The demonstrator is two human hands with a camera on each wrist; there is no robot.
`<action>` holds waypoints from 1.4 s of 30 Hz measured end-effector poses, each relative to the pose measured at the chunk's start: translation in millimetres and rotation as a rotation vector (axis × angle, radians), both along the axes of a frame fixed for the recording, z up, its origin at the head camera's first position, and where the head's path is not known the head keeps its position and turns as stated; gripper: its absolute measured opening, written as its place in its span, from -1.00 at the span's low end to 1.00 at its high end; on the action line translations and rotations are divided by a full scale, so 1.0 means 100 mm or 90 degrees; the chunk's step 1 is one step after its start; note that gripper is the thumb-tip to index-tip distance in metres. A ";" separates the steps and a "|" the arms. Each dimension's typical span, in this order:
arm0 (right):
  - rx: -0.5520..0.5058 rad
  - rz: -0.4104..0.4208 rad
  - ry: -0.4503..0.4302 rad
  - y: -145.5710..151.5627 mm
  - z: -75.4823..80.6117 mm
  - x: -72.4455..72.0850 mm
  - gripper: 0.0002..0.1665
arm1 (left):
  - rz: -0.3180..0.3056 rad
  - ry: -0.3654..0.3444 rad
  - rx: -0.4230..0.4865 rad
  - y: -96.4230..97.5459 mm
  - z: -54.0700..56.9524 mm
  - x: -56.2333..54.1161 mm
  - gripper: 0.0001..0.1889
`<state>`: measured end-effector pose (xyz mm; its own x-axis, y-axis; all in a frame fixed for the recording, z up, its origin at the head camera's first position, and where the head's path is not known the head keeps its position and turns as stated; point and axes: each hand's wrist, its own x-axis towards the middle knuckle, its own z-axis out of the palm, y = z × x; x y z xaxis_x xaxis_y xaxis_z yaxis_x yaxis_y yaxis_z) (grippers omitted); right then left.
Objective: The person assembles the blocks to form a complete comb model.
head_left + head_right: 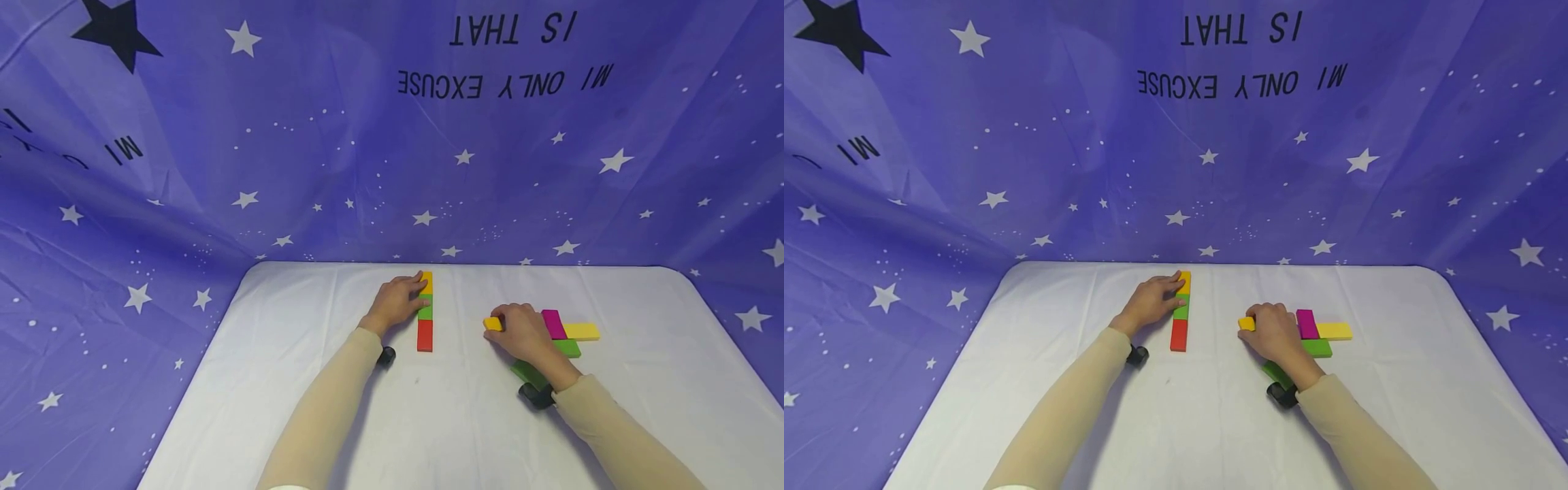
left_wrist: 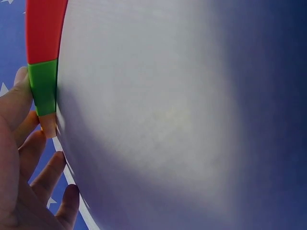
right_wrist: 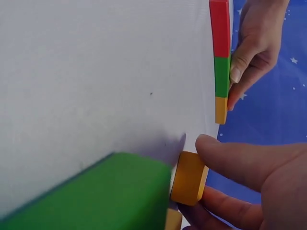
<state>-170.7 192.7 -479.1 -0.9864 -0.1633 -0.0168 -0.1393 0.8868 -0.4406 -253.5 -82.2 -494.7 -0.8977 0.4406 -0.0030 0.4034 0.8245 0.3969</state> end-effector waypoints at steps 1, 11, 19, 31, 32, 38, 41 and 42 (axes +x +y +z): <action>0.001 -0.001 0.001 0.00 0.00 0.00 -0.52 | -0.001 0.001 0.000 0.00 0.00 0.00 -0.40; -0.038 -0.001 0.039 -0.02 0.03 0.02 -0.49 | 0.001 -0.002 0.006 0.00 0.00 0.01 -0.40; -0.065 -0.008 0.091 -0.14 0.10 0.11 -0.47 | -0.006 0.007 0.012 0.00 0.00 0.00 -0.41; -0.092 0.017 0.128 -0.30 0.10 0.23 -0.51 | -0.007 0.007 0.009 -0.01 0.00 0.00 -0.41; -0.095 0.020 0.128 -0.32 0.10 0.24 -0.51 | -0.007 0.010 0.009 -0.01 0.00 0.00 -0.41; -0.096 0.029 0.125 -0.44 0.08 0.31 -0.51 | -0.006 0.014 0.007 -0.01 0.00 0.01 -0.41; -0.095 0.031 0.127 -0.50 0.07 0.34 -0.51 | -0.005 0.014 0.002 0.00 0.01 0.01 -0.41; -0.095 0.032 0.128 -0.52 0.06 0.35 -0.52 | -0.005 0.015 0.000 0.00 0.01 0.01 -0.41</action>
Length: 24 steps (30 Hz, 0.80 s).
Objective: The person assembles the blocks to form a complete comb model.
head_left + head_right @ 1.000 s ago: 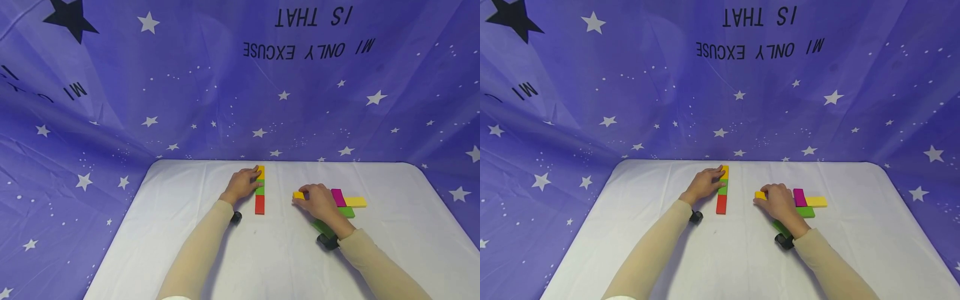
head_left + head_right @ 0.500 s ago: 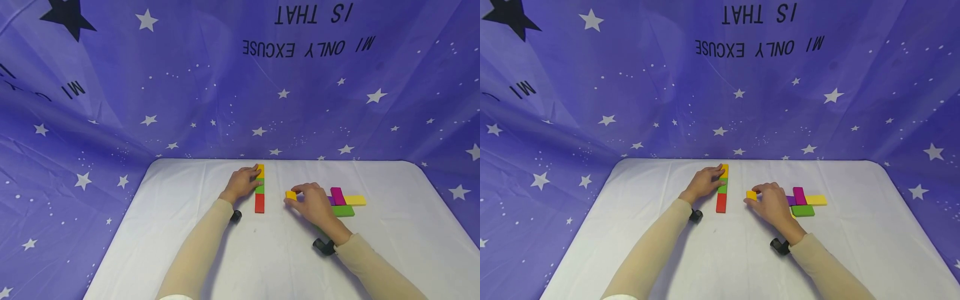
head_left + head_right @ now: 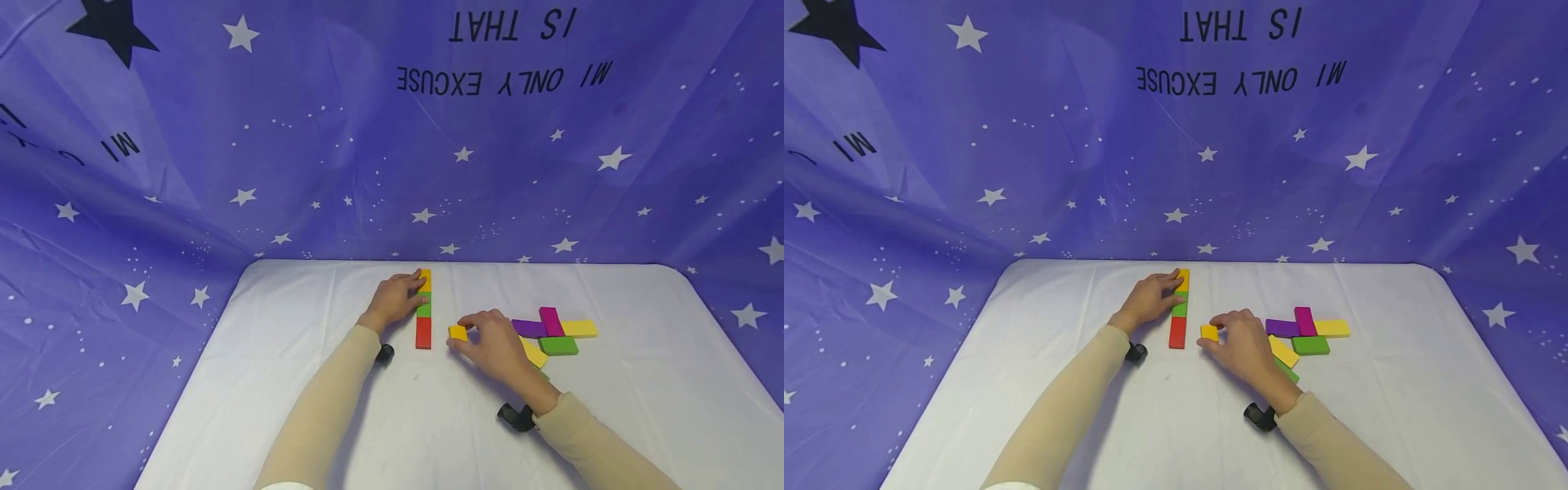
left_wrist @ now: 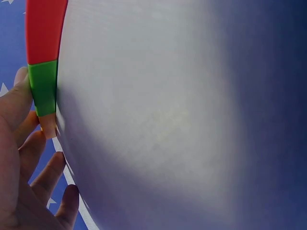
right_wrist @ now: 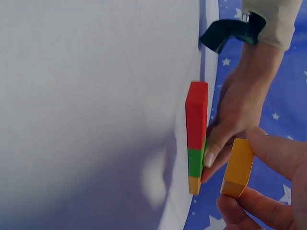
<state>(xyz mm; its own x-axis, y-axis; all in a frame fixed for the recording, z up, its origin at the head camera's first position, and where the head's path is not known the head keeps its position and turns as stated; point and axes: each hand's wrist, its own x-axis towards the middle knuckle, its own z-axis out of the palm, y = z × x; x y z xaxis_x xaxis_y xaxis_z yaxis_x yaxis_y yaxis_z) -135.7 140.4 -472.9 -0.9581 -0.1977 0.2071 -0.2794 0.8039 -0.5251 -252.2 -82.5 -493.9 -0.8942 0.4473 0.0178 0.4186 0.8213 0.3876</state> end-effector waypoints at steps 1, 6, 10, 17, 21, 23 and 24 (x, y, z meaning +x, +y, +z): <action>0.000 0.001 0.001 -0.02 -0.01 0.01 -0.52 | 0.000 -0.001 -0.002 0.00 0.00 0.00 -0.41; -0.005 0.002 0.006 -0.10 -0.03 0.06 -0.53 | 0.001 -0.002 -0.004 0.00 0.00 -0.01 -0.40; -0.013 0.005 0.019 -0.16 -0.04 0.09 -0.52 | 0.002 -0.001 -0.003 0.00 -0.01 -0.01 -0.40; -0.017 0.013 0.017 -0.29 -0.07 0.12 -0.52 | 0.004 0.001 -0.009 0.00 -0.02 -0.02 -0.40; -0.010 0.010 0.015 -0.36 -0.09 0.14 -0.53 | 0.001 0.002 -0.008 0.00 -0.02 -0.02 -0.40; -0.007 0.013 0.022 -0.40 -0.09 0.16 -0.54 | -0.001 0.004 0.002 0.00 -0.01 -0.01 -0.41; -0.004 0.013 0.024 -0.42 -0.09 0.16 -0.55 | -0.001 0.003 0.005 0.00 -0.01 -0.01 -0.41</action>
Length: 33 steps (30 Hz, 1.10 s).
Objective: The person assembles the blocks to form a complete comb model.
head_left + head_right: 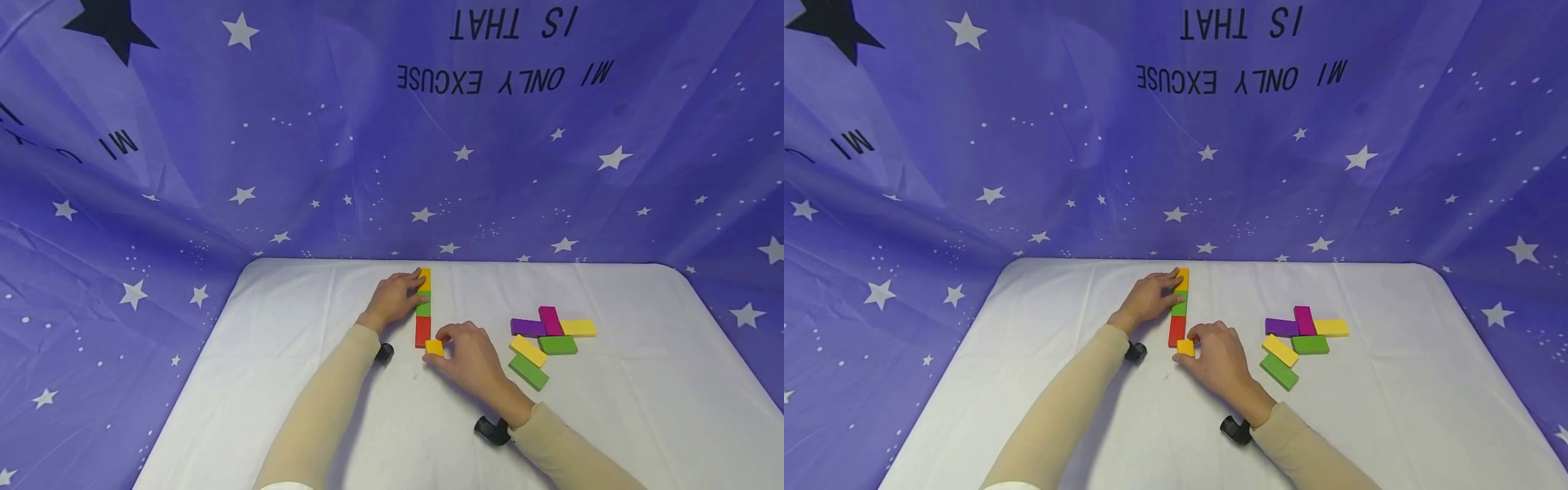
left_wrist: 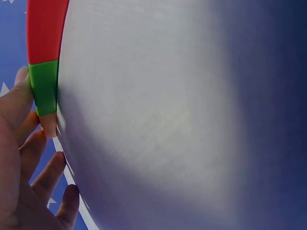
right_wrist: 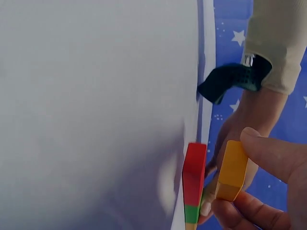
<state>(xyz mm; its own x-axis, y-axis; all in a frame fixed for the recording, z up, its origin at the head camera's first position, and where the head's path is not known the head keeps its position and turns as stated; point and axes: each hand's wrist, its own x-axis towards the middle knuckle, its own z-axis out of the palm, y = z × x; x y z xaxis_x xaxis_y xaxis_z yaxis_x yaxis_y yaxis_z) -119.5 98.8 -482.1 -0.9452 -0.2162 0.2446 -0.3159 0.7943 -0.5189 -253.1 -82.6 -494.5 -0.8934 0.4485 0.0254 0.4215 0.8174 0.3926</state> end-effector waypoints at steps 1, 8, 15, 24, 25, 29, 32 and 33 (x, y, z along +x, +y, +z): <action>0.002 0.001 0.002 -0.02 0.00 0.01 -0.56 | -0.001 0.001 0.004 0.00 0.00 0.00 -0.41; 0.031 0.012 -0.015 -0.13 -0.03 0.03 -0.58 | -0.001 -0.007 0.011 0.00 0.03 0.01 -0.41; 0.062 0.001 -0.020 -0.18 -0.07 0.03 -0.54 | 0.005 -0.019 0.015 -0.01 0.03 0.01 -0.41; 0.075 -0.003 -0.033 -0.22 -0.11 0.00 -0.51 | 0.004 -0.015 0.023 -0.01 0.03 0.01 -0.41; 0.076 -0.002 -0.035 -0.22 -0.12 0.00 -0.51 | 0.004 -0.015 0.023 -0.01 0.03 0.01 -0.41; 0.074 0.003 -0.044 -0.20 -0.14 0.00 -0.50 | 0.004 -0.016 0.019 0.00 0.03 0.01 -0.41; 0.064 0.003 -0.055 -0.19 -0.14 0.01 -0.52 | 0.004 -0.015 0.016 0.00 0.03 0.01 -0.41; 0.060 0.003 -0.057 -0.18 -0.13 0.02 -0.53 | 0.004 -0.014 0.015 0.00 0.03 0.01 -0.41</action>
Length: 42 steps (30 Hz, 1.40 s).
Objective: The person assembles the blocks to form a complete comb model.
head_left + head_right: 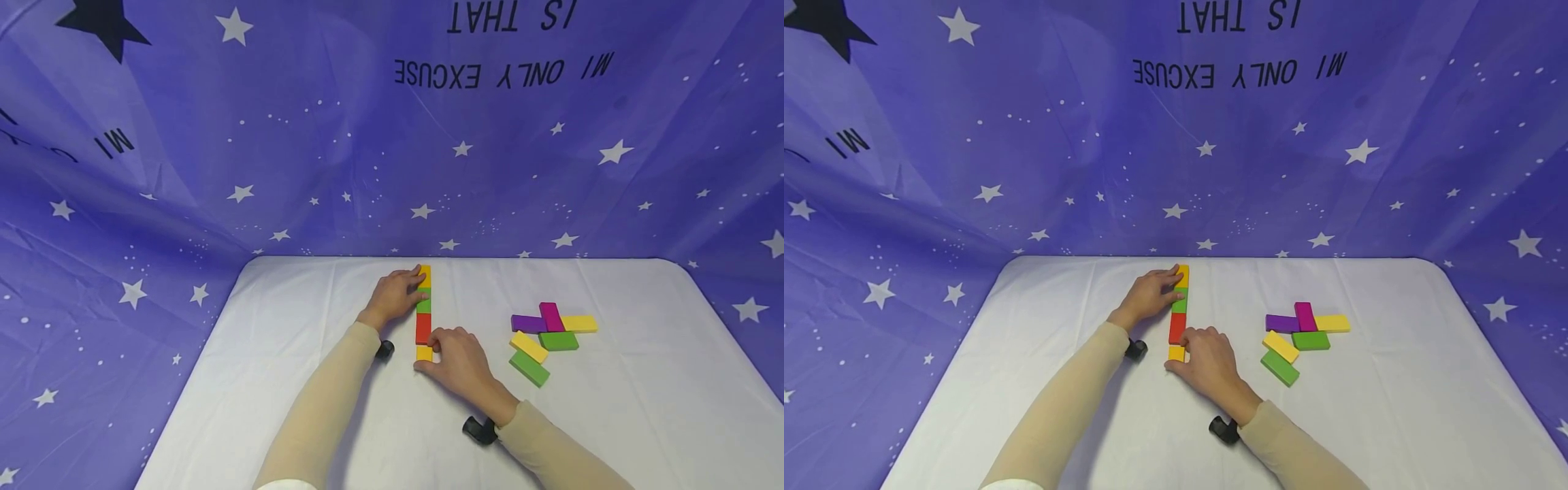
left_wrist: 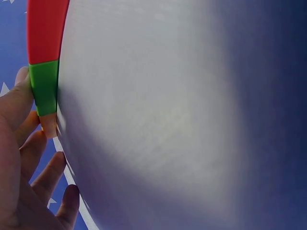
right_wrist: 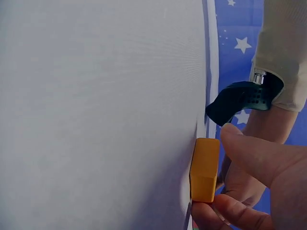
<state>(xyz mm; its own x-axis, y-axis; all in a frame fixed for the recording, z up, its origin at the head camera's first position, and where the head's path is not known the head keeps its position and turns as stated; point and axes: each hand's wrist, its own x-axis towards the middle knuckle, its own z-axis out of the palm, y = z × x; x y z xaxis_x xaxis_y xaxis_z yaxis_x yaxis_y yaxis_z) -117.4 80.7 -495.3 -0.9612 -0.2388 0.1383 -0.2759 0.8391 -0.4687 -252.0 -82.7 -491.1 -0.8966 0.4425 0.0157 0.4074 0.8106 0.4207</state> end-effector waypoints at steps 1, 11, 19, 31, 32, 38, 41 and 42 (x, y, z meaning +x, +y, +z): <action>-0.004 0.001 -0.003 0.00 0.01 0.01 -0.54 | 0.000 0.001 0.000 0.00 0.00 0.00 -0.41; -0.004 0.015 0.010 -0.01 0.03 0.04 -0.63 | 0.001 -0.001 -0.005 0.01 0.01 -0.02 -0.40; -0.011 0.006 0.025 -0.01 0.02 0.00 -0.62 | 0.002 0.002 -0.003 0.01 0.01 -0.02 -0.41; -0.021 -0.006 0.017 -0.02 0.02 -0.02 -0.62 | 0.006 -0.007 -0.011 0.01 0.02 -0.01 -0.41; -0.021 -0.007 0.015 -0.03 0.02 -0.02 -0.61 | 0.007 -0.007 -0.008 0.01 0.02 -0.01 -0.41; -0.017 -0.007 0.019 -0.01 0.06 -0.01 -0.59 | 0.011 -0.006 0.000 0.00 0.00 0.00 -0.42; -0.026 -0.018 0.022 0.04 0.11 0.02 -0.55 | 0.009 -0.006 0.004 0.00 -0.01 -0.01 -0.42; -0.032 -0.023 0.021 0.07 0.13 0.02 -0.55 | 0.008 -0.005 0.004 0.00 -0.01 -0.01 -0.42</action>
